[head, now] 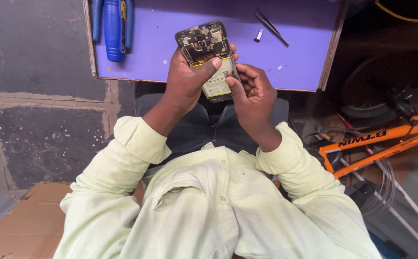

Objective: The person assembles a smartphone by hand, connecting internal components, inserting the battery, and attaching the back cover. The person handles the phone chassis, motherboard, battery, and back cover during the process.

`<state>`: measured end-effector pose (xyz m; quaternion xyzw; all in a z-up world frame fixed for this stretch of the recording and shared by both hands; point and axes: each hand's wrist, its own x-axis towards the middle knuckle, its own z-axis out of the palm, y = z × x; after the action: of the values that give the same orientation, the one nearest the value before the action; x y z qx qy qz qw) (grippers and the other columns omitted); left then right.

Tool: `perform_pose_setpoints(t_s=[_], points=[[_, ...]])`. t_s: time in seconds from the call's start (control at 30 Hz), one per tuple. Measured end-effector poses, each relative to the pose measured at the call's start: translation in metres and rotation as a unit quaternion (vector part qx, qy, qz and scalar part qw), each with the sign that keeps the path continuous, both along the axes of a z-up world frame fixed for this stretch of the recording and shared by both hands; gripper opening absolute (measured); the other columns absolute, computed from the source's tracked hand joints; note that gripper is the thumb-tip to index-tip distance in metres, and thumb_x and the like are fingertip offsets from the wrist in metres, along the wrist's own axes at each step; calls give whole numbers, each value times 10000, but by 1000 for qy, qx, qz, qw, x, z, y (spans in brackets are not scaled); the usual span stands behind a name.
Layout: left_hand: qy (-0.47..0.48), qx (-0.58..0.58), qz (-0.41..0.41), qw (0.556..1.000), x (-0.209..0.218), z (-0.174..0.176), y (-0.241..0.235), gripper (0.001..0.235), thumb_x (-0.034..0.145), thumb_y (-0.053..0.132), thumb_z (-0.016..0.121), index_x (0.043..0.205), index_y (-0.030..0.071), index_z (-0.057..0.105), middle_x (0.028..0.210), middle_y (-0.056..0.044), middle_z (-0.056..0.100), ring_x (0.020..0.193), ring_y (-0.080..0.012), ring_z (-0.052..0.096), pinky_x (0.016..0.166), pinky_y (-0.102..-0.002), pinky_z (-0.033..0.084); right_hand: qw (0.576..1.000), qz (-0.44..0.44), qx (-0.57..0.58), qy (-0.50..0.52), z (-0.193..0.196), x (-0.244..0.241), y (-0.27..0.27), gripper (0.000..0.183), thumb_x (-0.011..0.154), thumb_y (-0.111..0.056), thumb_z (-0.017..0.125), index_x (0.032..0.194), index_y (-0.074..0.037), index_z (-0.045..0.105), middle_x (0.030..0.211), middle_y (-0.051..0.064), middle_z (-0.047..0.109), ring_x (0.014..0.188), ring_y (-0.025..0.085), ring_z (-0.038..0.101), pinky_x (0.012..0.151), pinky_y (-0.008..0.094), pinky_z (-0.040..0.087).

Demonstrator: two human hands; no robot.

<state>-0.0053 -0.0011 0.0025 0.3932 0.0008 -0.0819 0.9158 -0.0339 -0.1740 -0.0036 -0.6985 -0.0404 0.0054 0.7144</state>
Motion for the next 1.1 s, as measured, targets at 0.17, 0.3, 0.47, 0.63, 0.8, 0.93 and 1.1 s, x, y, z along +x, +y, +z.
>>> perform_pose_setpoints(t_s=[0.17, 0.3, 0.47, 0.63, 0.8, 0.93, 1.1], points=[[-13, 12, -4, 1000, -1, -2, 2, 384, 1009, 57, 723, 1350, -32, 570, 1294, -197, 709, 1211, -264, 707, 1099, -442, 600, 999, 1, -40, -31, 7, -3, 1, 315, 1052, -70, 714, 1313, 49, 582, 1182, 135, 726, 1077, 138, 712, 979, 275, 599], [4, 16, 13, 1000, 0, -2, 1, 396, 988, 71, 745, 1329, -18, 564, 1272, -183, 711, 1161, -239, 717, 1043, -420, 618, 998, 4, -54, -36, 12, -4, 1, 321, 1050, -72, 721, 1314, 46, 583, 1184, 137, 726, 1075, 141, 712, 978, 273, 595], [11, 41, 45, 998, -2, 0, 0, 390, 982, 80, 774, 1289, 3, 549, 1196, -156, 720, 1094, -225, 730, 1002, -406, 628, 998, 11, -63, -18, 10, -5, 3, 312, 1044, -68, 723, 1302, 40, 584, 1179, 133, 727, 1078, 143, 715, 977, 272, 596], [11, 75, 61, 995, -2, 2, -3, 394, 975, 82, 780, 1285, 15, 545, 1192, -134, 724, 1088, -199, 717, 1003, -379, 614, 1000, 11, 5, 11, 3, 0, 4, 321, 1040, -82, 722, 1288, 47, 564, 1169, 127, 720, 1069, 128, 704, 964, 264, 585], [6, 66, -6, 998, 4, 6, 2, 484, 1012, 212, 758, 1382, 28, 508, 1355, -153, 676, 1236, -224, 684, 1108, -403, 579, 995, 21, 73, 67, 0, 10, -4, 340, 1040, -127, 738, 1279, 53, 577, 1145, 124, 721, 1031, 123, 696, 945, 259, 582], [30, -196, -104, 975, 11, 9, 12, 681, 963, 359, 763, 1427, 8, 409, 1485, -186, 577, 1381, -275, 589, 1187, -424, 499, 952, 69, 219, 200, 4, 20, -17, 382, 1002, -194, 760, 1264, 20, 584, 1112, 97, 718, 992, 130, 699, 918, 265, 583], [-53, -146, -149, 977, 12, -2, 14, 669, 1011, 310, 780, 1537, 141, 403, 1532, -155, 561, 1436, -293, 536, 1225, -447, 467, 873, 168, 341, 306, 4, 14, -23, 348, 1039, -243, 757, 1237, -13, 587, 1040, 59, 690, 902, 131, 696, 800, 255, 577]])
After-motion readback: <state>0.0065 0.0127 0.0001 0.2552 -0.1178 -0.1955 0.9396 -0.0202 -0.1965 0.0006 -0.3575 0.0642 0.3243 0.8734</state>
